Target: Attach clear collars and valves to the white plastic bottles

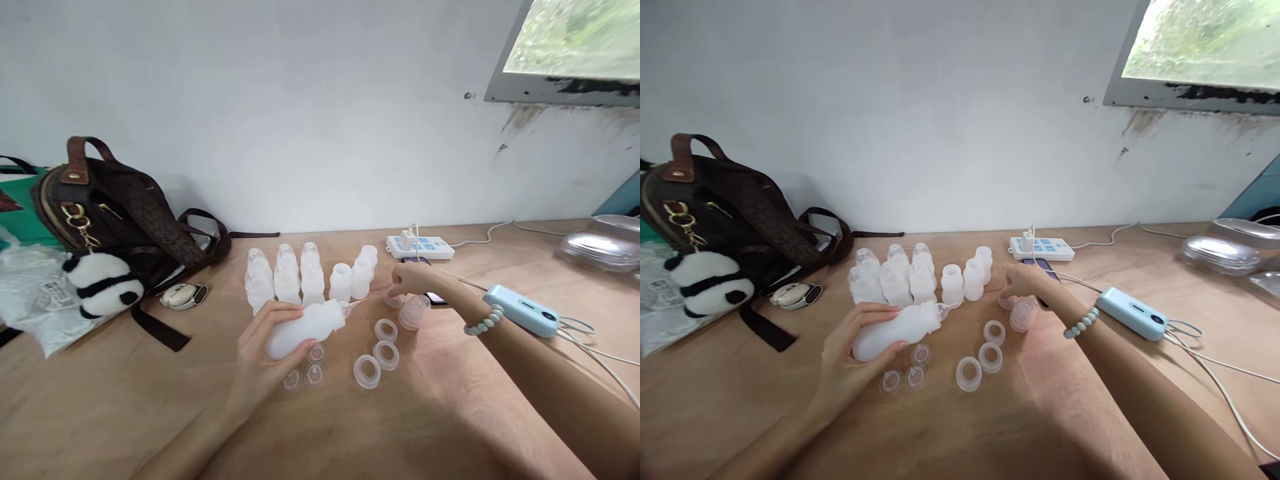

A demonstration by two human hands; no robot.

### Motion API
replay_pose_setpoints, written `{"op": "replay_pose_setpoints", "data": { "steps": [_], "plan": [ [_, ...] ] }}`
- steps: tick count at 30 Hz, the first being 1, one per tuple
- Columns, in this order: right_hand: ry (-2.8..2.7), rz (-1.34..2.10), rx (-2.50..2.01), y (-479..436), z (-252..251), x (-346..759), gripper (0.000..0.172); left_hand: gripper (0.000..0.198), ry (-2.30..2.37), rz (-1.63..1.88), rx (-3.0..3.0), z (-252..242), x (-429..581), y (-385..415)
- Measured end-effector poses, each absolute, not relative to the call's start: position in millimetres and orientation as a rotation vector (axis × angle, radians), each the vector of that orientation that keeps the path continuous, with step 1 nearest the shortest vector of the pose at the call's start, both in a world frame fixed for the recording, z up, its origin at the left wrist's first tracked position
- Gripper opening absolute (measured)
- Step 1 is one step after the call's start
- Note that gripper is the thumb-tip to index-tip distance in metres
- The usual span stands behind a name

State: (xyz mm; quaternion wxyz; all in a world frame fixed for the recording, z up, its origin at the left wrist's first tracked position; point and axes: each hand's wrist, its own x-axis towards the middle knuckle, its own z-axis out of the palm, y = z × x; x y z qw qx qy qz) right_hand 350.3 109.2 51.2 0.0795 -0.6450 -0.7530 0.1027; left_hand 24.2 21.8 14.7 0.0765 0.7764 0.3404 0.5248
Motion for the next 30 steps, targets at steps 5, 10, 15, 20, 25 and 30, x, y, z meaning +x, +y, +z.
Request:
{"op": "replay_pose_setpoints", "data": {
  "steps": [5,10,15,20,25,30],
  "plan": [
    [-2.089,0.151,-1.884,86,87,360,0.037,0.018,1.097,1.562,2.116,17,24,22],
    [-2.052,0.673,-1.207,39,100,326,0.025,0.016,1.055,1.504,1.887,22,27,17],
    [-2.054,0.858,-0.964,21,77,282,0.025,0.014,1.02,1.469,1.799,27,29,13],
    [-2.087,0.73,-0.868,24,73,277,0.023,0.013,1.022,1.452,1.747,35,27,14],
    [-2.183,0.526,-0.824,23,78,275,0.023,0.014,1.057,1.36,1.642,37,25,18],
    [-2.227,0.65,-0.842,19,71,267,0.028,0.017,1.032,1.325,1.581,34,29,15]
  ]
}}
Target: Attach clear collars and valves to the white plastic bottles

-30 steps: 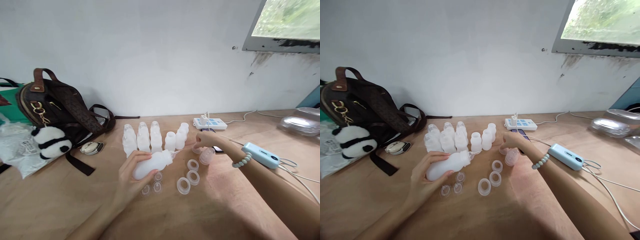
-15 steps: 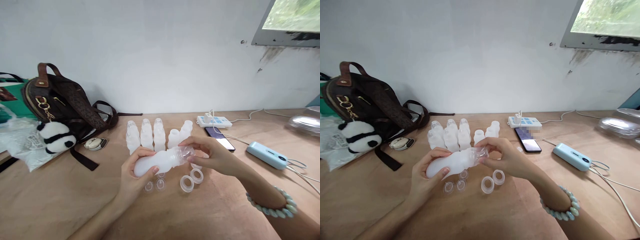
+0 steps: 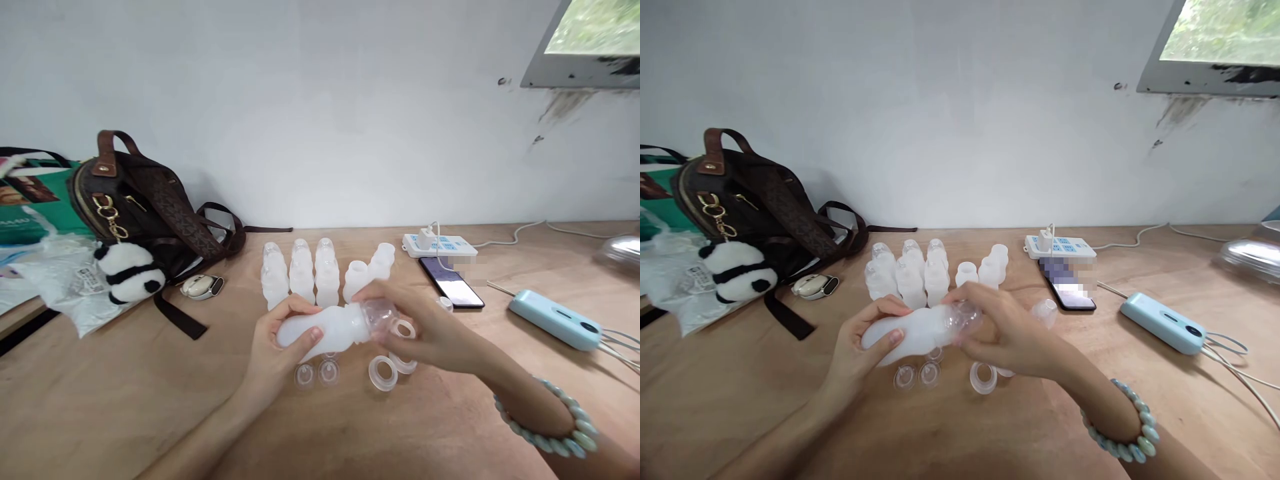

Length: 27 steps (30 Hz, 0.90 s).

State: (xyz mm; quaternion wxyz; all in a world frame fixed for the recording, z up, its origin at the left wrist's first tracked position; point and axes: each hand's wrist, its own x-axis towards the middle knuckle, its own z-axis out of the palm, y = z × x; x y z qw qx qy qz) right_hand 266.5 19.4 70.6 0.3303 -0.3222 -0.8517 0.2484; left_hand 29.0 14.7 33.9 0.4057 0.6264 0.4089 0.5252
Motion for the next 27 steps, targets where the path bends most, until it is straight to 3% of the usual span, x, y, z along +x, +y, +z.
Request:
{"op": "replay_pose_setpoints", "data": {
  "steps": [5,11,19,27],
  "plan": [
    [-2.078,0.752,-0.942,16,53,248,0.057,0.018,0.99,1.306,1.558,30,33,9],
    [-1.963,0.571,-0.767,15,45,236,0.03,0.02,0.98,1.282,1.597,28,32,11],
    [-1.598,0.91,-0.866,13,51,237,0.058,0.046,0.848,1.187,1.621,20,33,18],
    [-1.557,1.036,-0.868,1,28,216,0.044,0.044,0.758,1.204,1.599,13,37,10]
  ]
}}
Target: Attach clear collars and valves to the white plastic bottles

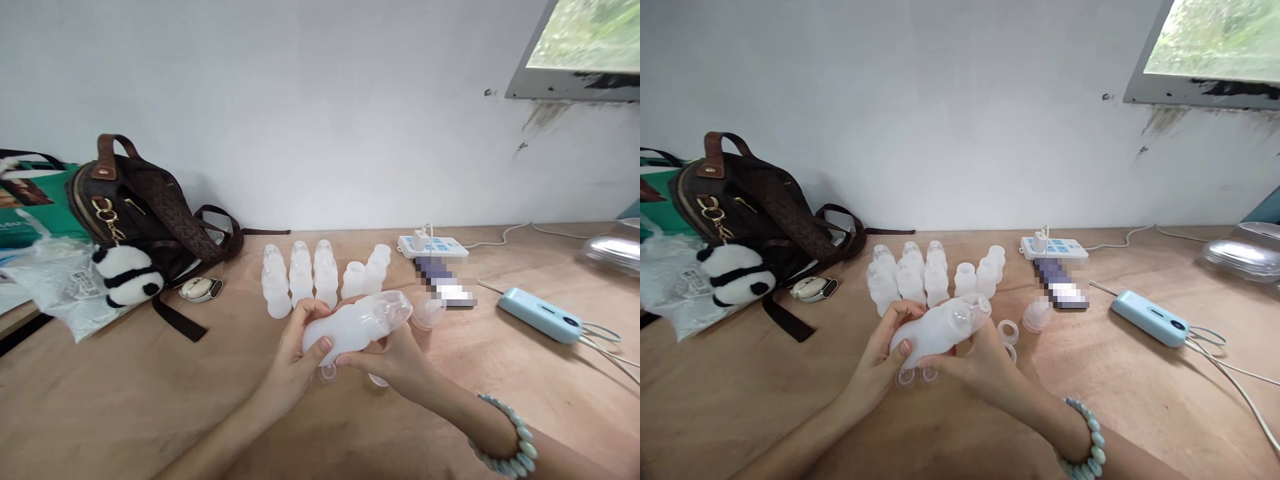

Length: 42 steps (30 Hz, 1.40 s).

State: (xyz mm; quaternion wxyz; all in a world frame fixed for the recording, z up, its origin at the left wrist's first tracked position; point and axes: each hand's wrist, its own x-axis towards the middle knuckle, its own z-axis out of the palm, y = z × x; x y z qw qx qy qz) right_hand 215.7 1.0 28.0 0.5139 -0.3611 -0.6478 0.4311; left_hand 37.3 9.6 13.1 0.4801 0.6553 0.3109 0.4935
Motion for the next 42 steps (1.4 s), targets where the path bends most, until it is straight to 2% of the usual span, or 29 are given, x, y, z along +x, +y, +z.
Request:
{"op": "replay_pose_setpoints", "data": {
  "steps": [2,6,8,10,12,14,17,19,25,42],
  "plan": [
    [-1.587,1.045,-0.91,0,27,217,0.039,0.043,0.78,1.155,1.63,11,37,9],
    [-1.637,1.087,-0.96,1,38,229,0.044,0.039,0.796,1.124,1.641,5,37,11],
    [-1.706,1.028,-0.992,4,49,238,0.037,0.039,0.762,1.136,1.623,4,37,11],
    [-1.75,0.903,-0.994,11,64,250,0.03,0.044,0.691,1.161,1.612,3,37,11],
    [-1.674,0.72,-0.956,23,80,264,0.03,0.049,0.638,1.232,1.628,2,37,10],
    [-1.555,0.484,-0.974,43,94,278,0.032,0.047,0.636,1.32,1.655,1,36,10],
    [-1.496,0.182,-1.055,82,102,290,0.046,0.043,0.697,1.365,1.662,-1,34,9],
    [-1.632,0.191,-1.163,109,98,289,0.053,0.043,0.744,1.339,1.658,-3,33,8],
    [-2.125,0.303,-1.443,161,77,268,0.042,0.044,0.786,1.288,1.676,-4,31,10],
    [-2.313,0.515,-1.453,174,81,261,0.025,0.041,0.825,1.226,1.743,4,27,13]
  ]
}}
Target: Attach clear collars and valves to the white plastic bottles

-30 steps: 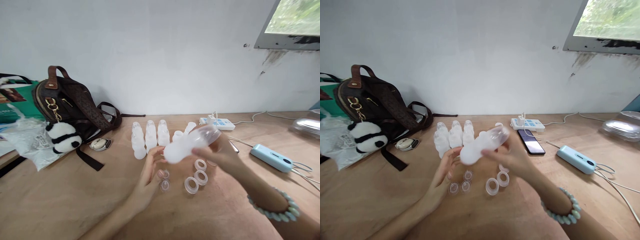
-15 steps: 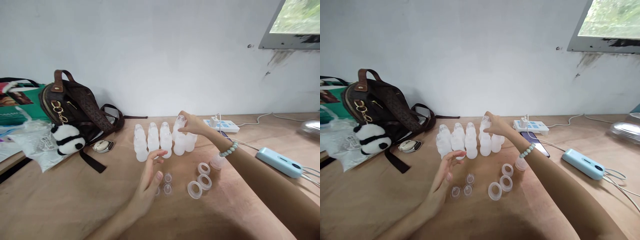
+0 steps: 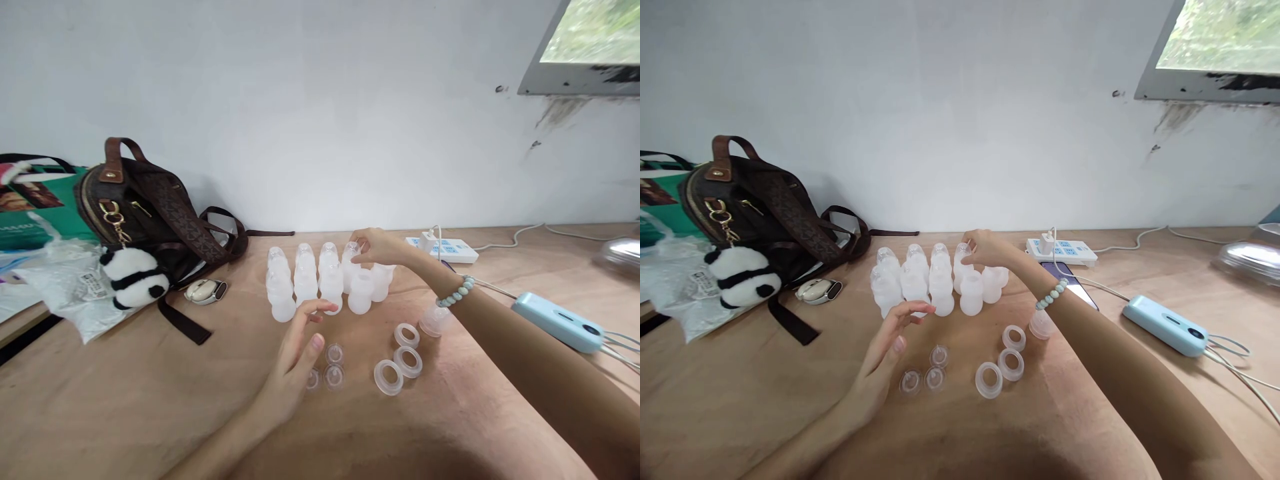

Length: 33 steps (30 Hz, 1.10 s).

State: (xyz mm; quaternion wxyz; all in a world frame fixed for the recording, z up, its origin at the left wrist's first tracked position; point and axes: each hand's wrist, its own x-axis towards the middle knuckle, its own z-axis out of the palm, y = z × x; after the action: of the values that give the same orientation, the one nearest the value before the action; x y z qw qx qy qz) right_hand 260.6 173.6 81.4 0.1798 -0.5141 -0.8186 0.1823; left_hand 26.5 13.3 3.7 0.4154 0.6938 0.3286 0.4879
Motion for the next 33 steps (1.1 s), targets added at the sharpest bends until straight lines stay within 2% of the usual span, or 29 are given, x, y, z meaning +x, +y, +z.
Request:
{"op": "replay_pose_setpoints", "data": {
  "steps": [6,12,14,17,21,23,25,28,33],
  "plan": [
    [-2.287,0.48,-1.447,177,78,260,0.029,0.035,0.814,1.21,1.776,4,26,14],
    [-2.194,0.397,-1.385,150,90,272,0.041,0.028,0.858,1.191,1.832,9,25,22],
    [-2.141,0.327,-1.339,126,94,277,0.034,0.022,0.906,1.131,1.853,12,24,26],
    [-2.208,0.243,-1.245,77,91,282,0.013,0.017,1.014,0.959,1.881,14,23,33],
    [-2.65,0.353,-1.245,23,68,277,0.016,0.029,1.093,0.682,1.927,6,17,42],
    [-2.775,0.314,-1.25,11,52,271,0.023,0.028,1.073,0.545,1.914,0,14,47],
    [-2.838,0.249,-1.277,8,40,268,0.022,0.026,1.032,0.47,1.897,-4,13,52],
    [-2.827,0.249,-1.291,13,33,267,0.014,0.021,0.988,0.485,1.901,-8,17,59],
    [-2.444,0.378,-1.214,18,40,268,0.014,0.015,0.923,0.577,1.895,-18,37,67]
  ]
}}
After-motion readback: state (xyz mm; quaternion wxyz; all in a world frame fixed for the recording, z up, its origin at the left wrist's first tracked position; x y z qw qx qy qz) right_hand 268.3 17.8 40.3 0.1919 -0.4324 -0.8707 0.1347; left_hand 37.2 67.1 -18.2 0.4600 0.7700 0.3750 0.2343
